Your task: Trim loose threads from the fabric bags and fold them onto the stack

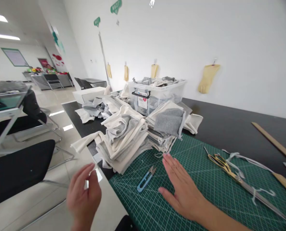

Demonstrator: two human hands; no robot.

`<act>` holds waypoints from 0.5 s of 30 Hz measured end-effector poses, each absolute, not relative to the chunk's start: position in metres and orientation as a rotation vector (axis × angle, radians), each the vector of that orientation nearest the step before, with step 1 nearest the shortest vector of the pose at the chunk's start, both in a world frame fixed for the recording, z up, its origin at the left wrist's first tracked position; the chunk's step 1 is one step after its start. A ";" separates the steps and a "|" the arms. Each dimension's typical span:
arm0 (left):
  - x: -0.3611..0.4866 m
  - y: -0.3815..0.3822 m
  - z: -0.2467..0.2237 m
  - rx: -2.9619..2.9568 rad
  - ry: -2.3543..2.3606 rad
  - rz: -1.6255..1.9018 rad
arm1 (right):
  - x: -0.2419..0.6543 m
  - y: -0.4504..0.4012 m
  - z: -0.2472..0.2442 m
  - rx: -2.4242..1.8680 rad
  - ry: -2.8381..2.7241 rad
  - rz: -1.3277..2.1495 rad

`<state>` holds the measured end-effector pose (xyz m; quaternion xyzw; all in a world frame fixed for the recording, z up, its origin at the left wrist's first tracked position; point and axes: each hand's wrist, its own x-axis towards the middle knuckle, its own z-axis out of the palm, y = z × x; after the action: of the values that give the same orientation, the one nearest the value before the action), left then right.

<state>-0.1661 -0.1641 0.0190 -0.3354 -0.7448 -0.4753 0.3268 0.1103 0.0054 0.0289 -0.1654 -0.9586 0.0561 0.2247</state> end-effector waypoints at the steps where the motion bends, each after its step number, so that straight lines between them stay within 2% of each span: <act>1: -0.180 -0.160 0.023 -0.721 -2.105 -1.216 | 0.110 -0.001 0.026 -0.434 -2.676 0.198; 6: -0.244 -0.136 0.026 -0.493 -2.350 -1.106 | 0.112 -0.013 0.013 -0.371 -2.865 0.456; 15: -0.310 -0.102 0.029 -0.722 -2.765 -0.896 | 0.112 -0.014 0.016 -0.400 -2.915 0.669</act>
<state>-0.3101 -0.1020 0.0294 -0.2404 -0.9208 -0.2984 0.0733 0.1120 -0.0138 0.0157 -0.1322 -0.9642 0.2212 0.0619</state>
